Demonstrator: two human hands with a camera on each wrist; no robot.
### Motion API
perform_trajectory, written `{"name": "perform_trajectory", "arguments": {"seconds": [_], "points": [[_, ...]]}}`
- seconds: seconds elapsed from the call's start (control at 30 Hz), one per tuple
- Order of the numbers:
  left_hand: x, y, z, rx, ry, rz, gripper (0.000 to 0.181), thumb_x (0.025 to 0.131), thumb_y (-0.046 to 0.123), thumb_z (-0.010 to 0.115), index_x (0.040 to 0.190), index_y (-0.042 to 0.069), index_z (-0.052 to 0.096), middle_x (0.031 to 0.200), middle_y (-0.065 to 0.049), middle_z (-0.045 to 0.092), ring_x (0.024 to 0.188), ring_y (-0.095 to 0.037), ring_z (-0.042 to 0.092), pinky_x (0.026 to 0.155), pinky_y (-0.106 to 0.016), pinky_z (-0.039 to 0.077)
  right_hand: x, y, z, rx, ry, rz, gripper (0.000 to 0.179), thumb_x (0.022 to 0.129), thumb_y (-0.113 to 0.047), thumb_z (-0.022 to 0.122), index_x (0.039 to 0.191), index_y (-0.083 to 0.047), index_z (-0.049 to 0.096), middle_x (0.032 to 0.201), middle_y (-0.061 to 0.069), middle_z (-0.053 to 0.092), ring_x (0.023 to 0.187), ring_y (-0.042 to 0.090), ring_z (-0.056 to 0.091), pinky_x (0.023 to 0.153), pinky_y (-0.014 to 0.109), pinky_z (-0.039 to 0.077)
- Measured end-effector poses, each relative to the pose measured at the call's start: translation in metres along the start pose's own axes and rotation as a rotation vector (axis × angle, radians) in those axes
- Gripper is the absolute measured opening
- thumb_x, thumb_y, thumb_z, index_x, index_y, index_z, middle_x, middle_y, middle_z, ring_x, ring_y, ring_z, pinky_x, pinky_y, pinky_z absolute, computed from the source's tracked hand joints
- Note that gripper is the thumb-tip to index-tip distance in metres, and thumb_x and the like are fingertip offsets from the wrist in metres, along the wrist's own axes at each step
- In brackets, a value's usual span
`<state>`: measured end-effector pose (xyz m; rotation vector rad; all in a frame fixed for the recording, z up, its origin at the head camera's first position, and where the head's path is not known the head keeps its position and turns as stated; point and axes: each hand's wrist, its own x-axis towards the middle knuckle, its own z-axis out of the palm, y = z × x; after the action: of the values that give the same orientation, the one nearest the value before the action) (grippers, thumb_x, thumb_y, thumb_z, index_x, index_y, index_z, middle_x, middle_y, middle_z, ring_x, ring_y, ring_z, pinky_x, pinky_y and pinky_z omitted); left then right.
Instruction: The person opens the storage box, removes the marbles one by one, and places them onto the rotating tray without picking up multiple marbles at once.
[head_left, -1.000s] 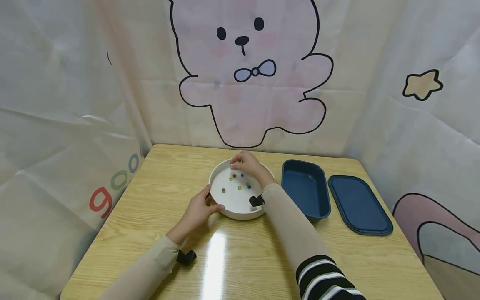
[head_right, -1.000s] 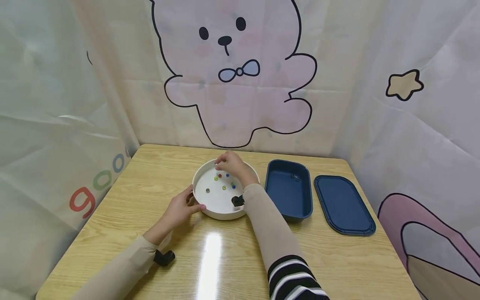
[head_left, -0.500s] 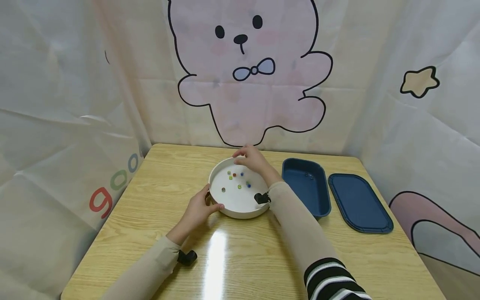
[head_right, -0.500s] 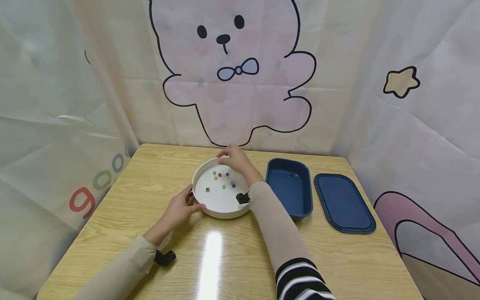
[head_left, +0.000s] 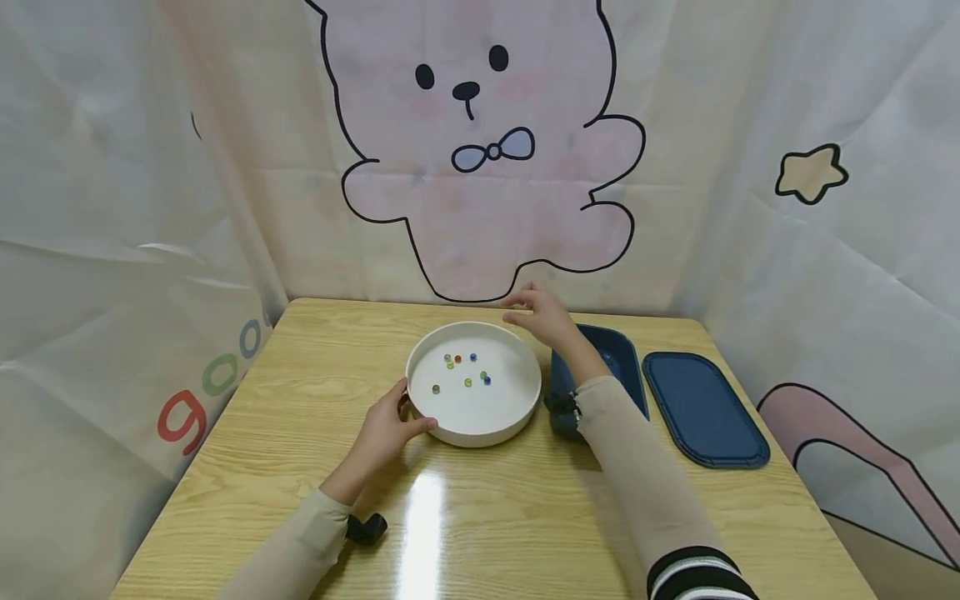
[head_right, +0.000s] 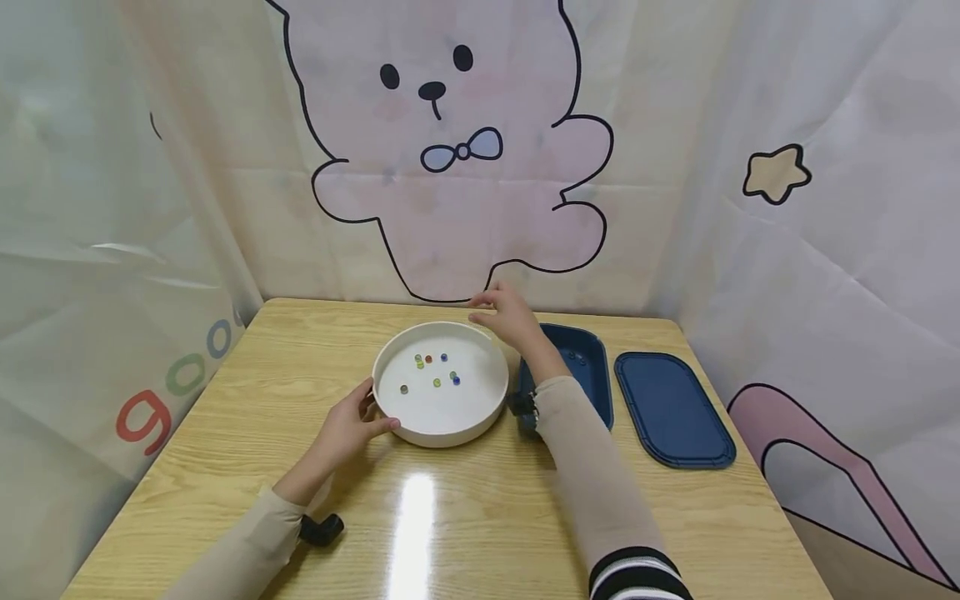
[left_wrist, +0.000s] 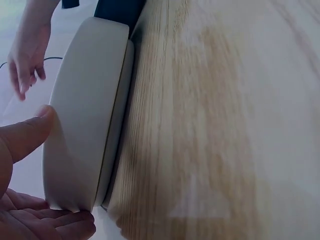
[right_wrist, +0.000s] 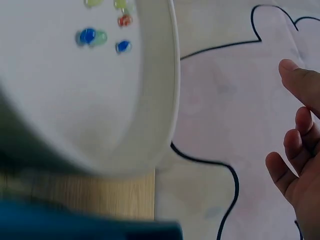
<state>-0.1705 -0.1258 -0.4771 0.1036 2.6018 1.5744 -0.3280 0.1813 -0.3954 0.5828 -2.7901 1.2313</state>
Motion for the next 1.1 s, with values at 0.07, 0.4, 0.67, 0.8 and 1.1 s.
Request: {"name": "perform_trajectory", "arguments": {"seconds": [0.07,0.4,0.67,0.8,1.1], "points": [[-0.001,0.001,-0.001,0.003,-0.009,-0.005,0.097,0.086,0.025,0.085,0.161,0.003,0.028,0.161,-0.021,0.039,0.147,-0.038,0.04,0.119,-0.052,0.037,-0.005,0.008,-0.009,0.003,0.023,0.006,0.027,0.094,-0.023,0.078,0.117,-0.01,0.076,0.115,0.008,0.055,0.114,0.029,0.053,0.104,0.051,0.048],[-0.001,0.006,-0.003,-0.003,-0.003,-0.009,0.097,0.086,0.025,0.085,0.162,0.005,0.029,0.162,-0.019,0.037,0.147,-0.038,0.04,0.12,-0.052,0.036,-0.027,0.04,-0.054,-0.012,0.104,0.041,0.03,0.096,-0.028,0.075,0.12,-0.011,0.074,0.119,0.016,0.049,0.103,0.031,0.044,0.09,0.046,0.043],[-0.001,0.003,0.001,-0.008,-0.005,0.004,0.095,0.086,0.022,0.085,0.161,0.005,0.029,0.162,-0.02,0.037,0.147,-0.037,0.04,0.12,-0.051,0.036,-0.043,0.058,-0.077,0.002,0.165,0.024,0.026,0.095,-0.018,0.076,0.117,-0.005,0.074,0.118,0.019,0.05,0.105,0.034,0.047,0.093,0.048,0.042],[-0.002,0.004,0.001,-0.004,-0.01,0.003,0.096,0.086,0.022,0.085,0.162,0.005,0.028,0.163,-0.02,0.036,0.147,-0.038,0.039,0.12,-0.052,0.036,-0.047,0.068,-0.085,-0.033,0.202,0.014,0.025,0.094,-0.014,0.077,0.117,-0.004,0.075,0.116,0.019,0.051,0.107,0.038,0.049,0.094,0.049,0.042],[0.0,0.003,-0.001,0.004,-0.008,-0.003,0.096,0.086,0.022,0.085,0.162,0.006,0.029,0.162,-0.019,0.038,0.146,-0.037,0.041,0.12,-0.051,0.037,-0.058,0.085,-0.097,-0.108,0.203,0.086,0.028,0.097,-0.022,0.074,0.118,-0.004,0.074,0.119,0.018,0.048,0.111,0.04,0.047,0.092,0.053,0.044]]}}
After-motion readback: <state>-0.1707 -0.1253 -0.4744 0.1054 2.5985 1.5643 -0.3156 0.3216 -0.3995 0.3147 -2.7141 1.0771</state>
